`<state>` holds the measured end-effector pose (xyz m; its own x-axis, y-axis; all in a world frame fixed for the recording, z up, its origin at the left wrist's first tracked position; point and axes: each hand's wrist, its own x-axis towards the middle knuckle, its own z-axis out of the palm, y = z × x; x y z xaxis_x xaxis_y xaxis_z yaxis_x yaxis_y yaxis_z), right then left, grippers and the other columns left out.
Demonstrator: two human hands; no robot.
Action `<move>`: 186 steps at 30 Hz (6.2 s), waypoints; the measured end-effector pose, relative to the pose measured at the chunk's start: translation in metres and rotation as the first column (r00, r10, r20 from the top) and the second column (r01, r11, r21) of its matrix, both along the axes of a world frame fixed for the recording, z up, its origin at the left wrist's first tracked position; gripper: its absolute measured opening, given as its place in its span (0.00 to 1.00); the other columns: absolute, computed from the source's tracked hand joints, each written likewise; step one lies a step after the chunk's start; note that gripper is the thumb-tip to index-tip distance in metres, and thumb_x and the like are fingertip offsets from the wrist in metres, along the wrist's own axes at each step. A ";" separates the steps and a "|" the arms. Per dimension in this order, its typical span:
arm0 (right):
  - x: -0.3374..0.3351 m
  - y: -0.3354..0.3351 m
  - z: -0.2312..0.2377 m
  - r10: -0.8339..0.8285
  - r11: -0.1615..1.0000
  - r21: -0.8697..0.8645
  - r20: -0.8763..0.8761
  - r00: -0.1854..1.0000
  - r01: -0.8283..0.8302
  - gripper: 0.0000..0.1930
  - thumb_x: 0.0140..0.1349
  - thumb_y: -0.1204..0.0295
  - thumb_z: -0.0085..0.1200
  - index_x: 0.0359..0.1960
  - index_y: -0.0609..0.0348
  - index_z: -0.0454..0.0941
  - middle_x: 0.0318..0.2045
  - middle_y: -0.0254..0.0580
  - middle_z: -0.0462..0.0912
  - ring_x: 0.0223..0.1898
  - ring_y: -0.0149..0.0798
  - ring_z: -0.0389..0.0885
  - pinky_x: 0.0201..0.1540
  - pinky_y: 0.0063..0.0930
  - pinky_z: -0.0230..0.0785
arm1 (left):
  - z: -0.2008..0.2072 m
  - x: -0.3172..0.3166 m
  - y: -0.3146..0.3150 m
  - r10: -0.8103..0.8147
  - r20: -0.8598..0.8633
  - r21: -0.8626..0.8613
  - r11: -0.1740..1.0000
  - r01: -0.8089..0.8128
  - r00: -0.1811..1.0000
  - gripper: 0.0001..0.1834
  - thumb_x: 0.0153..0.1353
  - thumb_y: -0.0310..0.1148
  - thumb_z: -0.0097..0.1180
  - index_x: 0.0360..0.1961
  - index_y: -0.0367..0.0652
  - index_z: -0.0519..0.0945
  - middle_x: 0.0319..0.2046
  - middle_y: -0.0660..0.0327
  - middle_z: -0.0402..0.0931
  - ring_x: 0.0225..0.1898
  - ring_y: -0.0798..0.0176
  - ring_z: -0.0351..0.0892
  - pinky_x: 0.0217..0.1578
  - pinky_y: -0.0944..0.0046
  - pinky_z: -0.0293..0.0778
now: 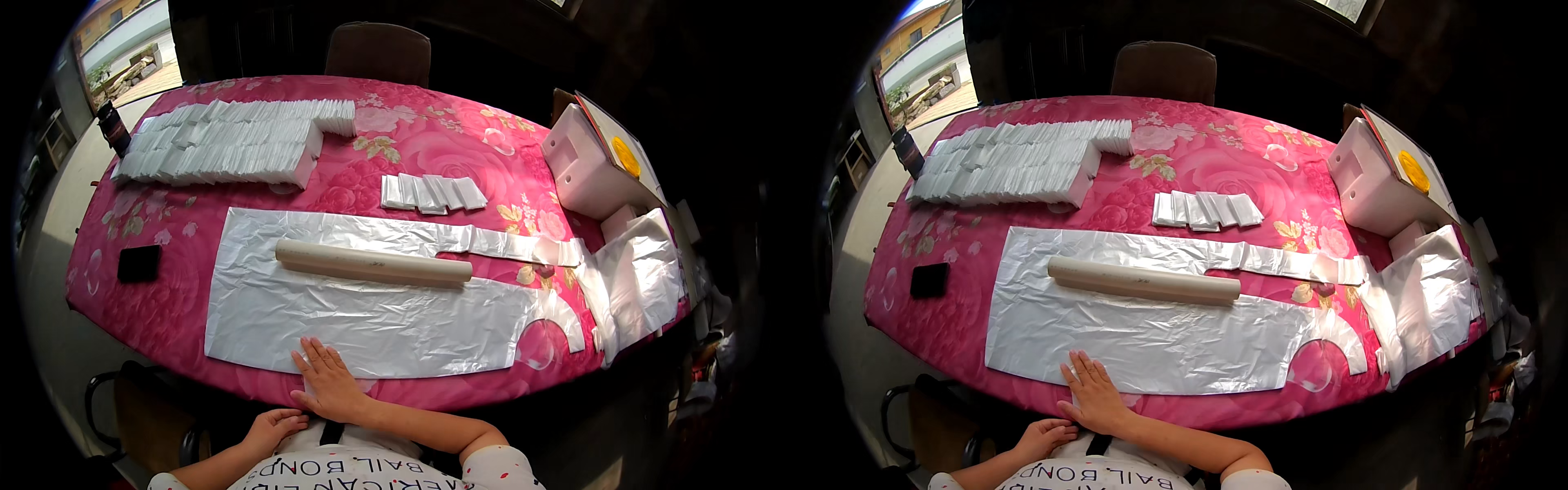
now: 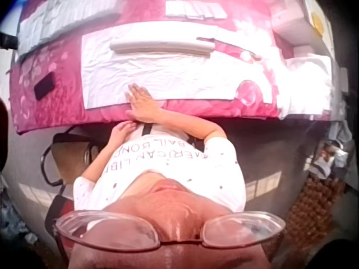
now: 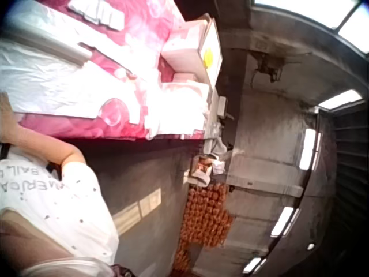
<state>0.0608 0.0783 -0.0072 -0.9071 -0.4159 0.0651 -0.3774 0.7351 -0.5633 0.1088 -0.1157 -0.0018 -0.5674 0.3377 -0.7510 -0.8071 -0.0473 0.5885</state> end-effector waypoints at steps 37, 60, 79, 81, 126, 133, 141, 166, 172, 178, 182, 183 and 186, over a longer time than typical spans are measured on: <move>-0.271 0.359 0.019 -0.595 0.656 -0.270 0.389 0.703 0.705 0.24 0.44 0.65 0.66 0.40 0.69 0.75 0.30 0.40 0.80 0.31 0.31 0.77 0.33 0.24 0.70 | 0.016 -0.384 0.295 -0.245 -0.470 -0.344 0.936 0.079 0.848 0.29 0.50 0.44 0.62 0.46 0.32 0.72 0.35 0.57 0.75 0.36 0.64 0.73 0.35 0.64 0.69; -0.074 0.149 0.055 -0.159 0.751 -0.639 0.070 0.985 0.167 0.58 0.43 0.75 0.65 0.66 0.60 0.27 0.60 0.53 0.62 0.61 0.49 0.61 0.62 0.36 0.53 | 0.025 -0.178 0.192 -0.054 -0.981 -0.024 0.988 0.155 0.188 0.59 0.28 0.46 0.77 0.60 0.39 0.54 0.49 0.53 0.66 0.51 0.55 0.69 0.50 0.58 0.67; -0.046 0.131 -0.001 -0.301 0.920 -0.295 -0.108 0.948 0.259 0.32 0.42 0.68 0.63 0.52 0.60 0.66 0.45 0.42 0.75 0.49 0.47 0.69 0.59 0.49 0.49 | -0.007 -0.145 0.162 -0.210 -0.966 -0.231 0.963 0.137 -0.150 0.38 0.38 0.33 0.70 0.50 0.43 0.61 0.52 0.51 0.62 0.55 0.45 0.62 0.55 0.53 0.59; -0.046 0.131 0.001 -0.296 0.928 -0.281 -0.149 0.944 0.246 0.24 0.45 0.70 0.61 0.47 0.60 0.71 0.42 0.42 0.77 0.45 0.46 0.73 0.59 0.43 0.52 | 0.000 -0.144 0.159 -0.254 -0.965 -0.261 0.958 0.119 -0.069 0.38 0.38 0.34 0.69 0.50 0.42 0.61 0.51 0.51 0.63 0.55 0.45 0.62 0.55 0.53 0.60; -0.423 0.113 -0.024 -0.389 0.921 -0.157 -0.435 0.812 0.357 0.40 0.47 0.67 0.61 0.59 0.74 0.54 0.56 0.65 0.62 0.57 0.59 0.61 0.59 0.42 0.55 | 0.057 -0.497 0.176 -0.832 -0.544 -0.728 0.534 -0.429 -0.111 0.39 0.40 0.41 0.63 0.54 0.35 0.66 0.55 0.46 0.63 0.59 0.47 0.60 0.58 0.56 0.59; -0.430 0.109 -0.019 -0.450 0.893 -0.158 -0.349 0.822 0.422 0.44 0.43 0.66 0.65 0.60 0.71 0.54 0.56 0.63 0.61 0.57 0.57 0.62 0.59 0.43 0.53 | 0.043 -0.522 0.161 -0.911 -0.332 -0.745 0.413 -0.524 -0.245 0.39 0.33 0.31 0.68 0.53 0.38 0.69 0.55 0.52 0.65 0.59 0.50 0.60 0.60 0.57 0.56; -0.420 0.129 -0.009 -0.369 0.929 -0.108 -0.304 0.878 0.353 0.42 0.43 0.65 0.66 0.58 0.71 0.57 0.55 0.60 0.64 0.56 0.56 0.62 0.59 0.40 0.55 | 0.043 -0.526 0.159 -0.905 -0.362 -0.752 0.424 -0.504 -0.222 0.41 0.33 0.34 0.70 0.53 0.38 0.68 0.55 0.50 0.65 0.59 0.50 0.60 0.59 0.57 0.57; -0.095 0.204 0.065 -0.251 0.948 0.193 -0.031 0.967 0.252 0.29 0.47 0.67 0.63 0.52 0.62 0.70 0.45 0.50 0.74 0.48 0.49 0.71 0.51 0.37 0.64 | 0.055 -0.217 0.083 -0.575 -0.800 -0.583 0.813 -0.008 -0.174 0.32 0.48 0.33 0.62 0.54 0.36 0.66 0.56 0.50 0.63 0.57 0.48 0.62 0.57 0.55 0.60; 0.006 0.180 0.062 -0.421 0.905 0.113 0.078 0.904 0.411 0.28 0.50 0.64 0.60 0.52 0.67 0.69 0.42 0.52 0.75 0.44 0.50 0.73 0.46 0.37 0.67 | 0.029 -0.132 0.137 -0.504 -0.856 -0.515 0.812 0.275 -0.115 0.36 0.50 0.37 0.61 0.58 0.34 0.61 0.60 0.42 0.53 0.61 0.42 0.55 0.60 0.52 0.56; 0.031 0.159 0.026 -0.175 0.979 -0.107 -0.005 0.985 0.173 0.25 0.59 0.62 0.49 0.55 0.64 0.66 0.57 0.53 0.64 0.59 0.51 0.60 0.61 0.39 0.52 | 0.021 -0.097 0.166 -0.686 -0.713 -0.700 0.688 0.191 -0.142 0.43 0.53 0.43 0.57 0.63 0.35 0.51 0.64 0.36 0.34 0.66 0.34 0.36 0.63 0.48 0.43; 0.034 0.216 0.016 -0.290 0.926 0.212 -0.126 0.949 0.311 0.28 0.59 0.63 0.47 0.60 0.60 0.61 0.63 0.47 0.57 0.66 0.47 0.50 0.66 0.37 0.43 | 0.018 -0.087 0.185 -0.673 -0.720 -0.694 0.701 0.163 -0.169 0.44 0.53 0.43 0.57 0.64 0.36 0.49 0.65 0.37 0.31 0.66 0.34 0.35 0.63 0.47 0.42; 0.036 0.237 0.015 -0.338 0.900 0.239 -0.140 0.931 0.363 0.27 0.59 0.63 0.46 0.60 0.61 0.61 0.63 0.48 0.57 0.66 0.47 0.51 0.66 0.37 0.43 | 0.021 -0.084 0.189 -0.646 -0.755 -0.654 0.730 0.199 -0.113 0.42 0.53 0.40 0.57 0.64 0.36 0.50 0.65 0.38 0.30 0.67 0.35 0.34 0.64 0.47 0.41; 0.050 0.317 0.011 -0.537 0.762 0.295 -0.210 0.817 0.577 0.26 0.61 0.64 0.43 0.59 0.63 0.61 0.63 0.50 0.58 0.65 0.48 0.54 0.65 0.37 0.46 | 0.021 -0.081 0.196 -0.636 -0.765 -0.639 0.727 0.252 -0.102 0.41 0.52 0.41 0.57 0.62 0.32 0.53 0.65 0.37 0.34 0.67 0.36 0.35 0.64 0.49 0.43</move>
<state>0.1106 0.3953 0.0036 -0.9807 0.1466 0.1290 0.1144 0.9667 -0.2290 0.0283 0.0801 0.0193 -0.5801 0.8000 0.1534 0.6366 0.3278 0.6981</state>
